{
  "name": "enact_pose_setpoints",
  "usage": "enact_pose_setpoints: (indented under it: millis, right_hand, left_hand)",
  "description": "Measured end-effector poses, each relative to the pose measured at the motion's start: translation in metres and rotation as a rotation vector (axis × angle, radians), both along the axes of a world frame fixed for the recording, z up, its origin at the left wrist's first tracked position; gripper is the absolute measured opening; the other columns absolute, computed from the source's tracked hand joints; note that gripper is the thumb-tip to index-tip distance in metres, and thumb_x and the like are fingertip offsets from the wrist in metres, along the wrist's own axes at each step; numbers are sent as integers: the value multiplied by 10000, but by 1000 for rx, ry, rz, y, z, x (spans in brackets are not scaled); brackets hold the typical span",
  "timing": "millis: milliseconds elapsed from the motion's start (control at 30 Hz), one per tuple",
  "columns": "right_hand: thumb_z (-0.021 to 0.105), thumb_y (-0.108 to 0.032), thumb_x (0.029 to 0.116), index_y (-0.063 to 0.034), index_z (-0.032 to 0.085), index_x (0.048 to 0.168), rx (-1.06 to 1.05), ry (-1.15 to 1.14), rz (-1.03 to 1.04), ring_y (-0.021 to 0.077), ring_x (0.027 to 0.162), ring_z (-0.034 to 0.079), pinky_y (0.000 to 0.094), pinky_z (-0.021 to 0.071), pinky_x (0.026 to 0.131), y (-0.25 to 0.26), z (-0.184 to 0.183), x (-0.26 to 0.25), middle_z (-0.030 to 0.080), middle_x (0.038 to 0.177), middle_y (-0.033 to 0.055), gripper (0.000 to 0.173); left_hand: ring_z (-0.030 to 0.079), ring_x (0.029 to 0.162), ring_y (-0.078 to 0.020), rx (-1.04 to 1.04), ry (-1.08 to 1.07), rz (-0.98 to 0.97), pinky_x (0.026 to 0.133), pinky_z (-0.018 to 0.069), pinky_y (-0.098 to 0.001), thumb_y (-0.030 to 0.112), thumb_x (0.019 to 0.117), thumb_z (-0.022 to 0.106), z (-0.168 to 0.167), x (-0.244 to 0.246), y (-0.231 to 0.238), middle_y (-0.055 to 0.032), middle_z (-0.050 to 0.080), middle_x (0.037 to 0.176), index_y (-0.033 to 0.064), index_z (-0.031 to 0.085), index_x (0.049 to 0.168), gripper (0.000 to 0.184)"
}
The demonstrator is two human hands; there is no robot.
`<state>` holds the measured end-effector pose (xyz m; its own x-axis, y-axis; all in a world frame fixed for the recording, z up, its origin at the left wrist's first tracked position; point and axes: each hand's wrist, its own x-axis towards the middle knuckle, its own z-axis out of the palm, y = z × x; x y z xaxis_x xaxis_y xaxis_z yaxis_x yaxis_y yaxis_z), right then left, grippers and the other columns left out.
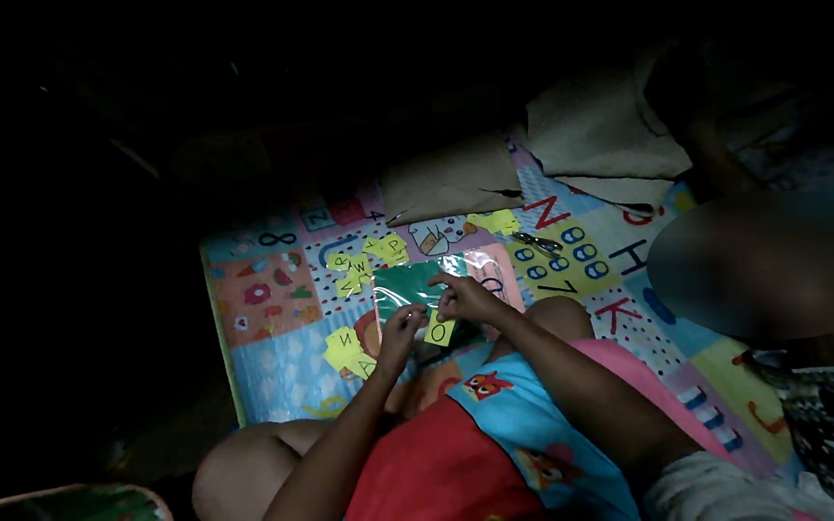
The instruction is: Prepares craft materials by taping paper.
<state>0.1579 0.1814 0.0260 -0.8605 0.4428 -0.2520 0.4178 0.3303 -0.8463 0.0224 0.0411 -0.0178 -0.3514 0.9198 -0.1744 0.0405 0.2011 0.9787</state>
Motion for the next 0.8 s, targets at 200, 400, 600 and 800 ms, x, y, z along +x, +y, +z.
enact_pose_setpoints:
  millis: [200,400,600,800]
  right_hand:
    - [726,-3,921,50,556,1378,53,-1,107,186,783,631,357,531,794,-2,-2,-1,698,900,162,491]
    - [715,-17,937,77,624,1275,13,80,-21,258,970,659,394,536,899,-5,-6,-2,692,1094,207,362]
    - [692,8,944,67,560,1330,-186,58,-214,165,878,649,330,546,831,-18,-6,-7,684,1100,181,412]
    - [729,-25,932,73,471,1369,-103,41,-330,216,835,657,399,545,807,-22,-5,-10,700,1008,186,517]
  left_hand:
    - [605,1048,-95,-23,9,-80,914,518,-230,-7,940,656,4,0,-1,-188,594,1239,-135,656,1049,168]
    - [606,1085,-162,-120,-107,48,902,531,-336,38,1031,542,8,1,1,-182,589,1283,-96,622,1157,201]
    - [597,784,-99,-103,-317,291,731,545,-304,68,1054,509,6,7,5,-35,583,896,-28,597,1105,140]
    - [601,958,-142,-97,-141,256,849,518,-314,69,1053,521,7,11,5,-170,620,1136,-106,582,1235,260]
